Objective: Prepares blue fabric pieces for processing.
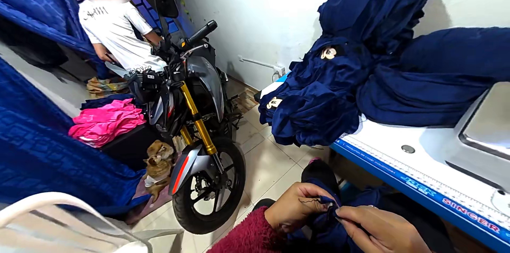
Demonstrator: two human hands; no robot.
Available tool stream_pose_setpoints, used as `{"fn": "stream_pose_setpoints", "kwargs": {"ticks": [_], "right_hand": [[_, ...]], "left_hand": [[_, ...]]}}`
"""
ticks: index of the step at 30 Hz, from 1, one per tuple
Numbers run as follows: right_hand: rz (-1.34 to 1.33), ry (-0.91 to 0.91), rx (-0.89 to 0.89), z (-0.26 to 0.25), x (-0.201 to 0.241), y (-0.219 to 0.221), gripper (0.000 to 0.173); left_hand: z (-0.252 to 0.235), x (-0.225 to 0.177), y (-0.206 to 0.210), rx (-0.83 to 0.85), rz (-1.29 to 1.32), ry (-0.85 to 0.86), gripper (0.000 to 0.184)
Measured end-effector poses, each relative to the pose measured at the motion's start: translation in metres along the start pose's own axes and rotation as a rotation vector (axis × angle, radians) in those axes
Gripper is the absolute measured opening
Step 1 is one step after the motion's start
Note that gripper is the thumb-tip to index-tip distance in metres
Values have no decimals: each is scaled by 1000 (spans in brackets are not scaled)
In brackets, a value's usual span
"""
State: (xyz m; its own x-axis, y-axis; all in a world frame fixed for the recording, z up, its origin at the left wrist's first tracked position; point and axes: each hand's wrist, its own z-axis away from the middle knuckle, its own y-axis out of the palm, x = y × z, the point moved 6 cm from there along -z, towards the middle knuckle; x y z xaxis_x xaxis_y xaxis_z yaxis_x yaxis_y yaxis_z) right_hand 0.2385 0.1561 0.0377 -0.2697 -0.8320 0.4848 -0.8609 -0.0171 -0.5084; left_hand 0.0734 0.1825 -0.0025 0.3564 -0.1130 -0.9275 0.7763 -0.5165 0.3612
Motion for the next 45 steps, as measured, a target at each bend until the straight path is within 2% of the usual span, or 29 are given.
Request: {"fn": "stream_pose_setpoints", "kwargs": {"ticks": [11, 14, 18, 22, 30, 35, 42, 45], "right_hand": [[-26, -28, -37, 6, -7, 2, 15], [2, -51, -73, 2, -5, 3, 18], [7, -34, -83, 2, 6, -3, 18], [-45, 38, -90, 0, 8, -5, 13], [-33, 101, -89, 0, 8, -6, 21], [37, 48, -100, 1, 10, -8, 17], [51, -18, -89, 3, 13, -5, 15], [35, -103, -129, 5, 17, -6, 10]], "left_hand": [[-4, 9, 2, 29, 23, -111, 19], [-3, 5, 0, -11, -16, -123, 19], [4, 12, 4, -53, -45, -221, 16], [6, 15, 7, -35, 64, -193, 10], [3, 14, 6, -11, 132, -160, 12], [3, 10, 6, 54, 84, -116, 15], [2, 9, 5, 63, 50, -95, 10], [1, 5, 15, 34, 50, -119, 14]]}}
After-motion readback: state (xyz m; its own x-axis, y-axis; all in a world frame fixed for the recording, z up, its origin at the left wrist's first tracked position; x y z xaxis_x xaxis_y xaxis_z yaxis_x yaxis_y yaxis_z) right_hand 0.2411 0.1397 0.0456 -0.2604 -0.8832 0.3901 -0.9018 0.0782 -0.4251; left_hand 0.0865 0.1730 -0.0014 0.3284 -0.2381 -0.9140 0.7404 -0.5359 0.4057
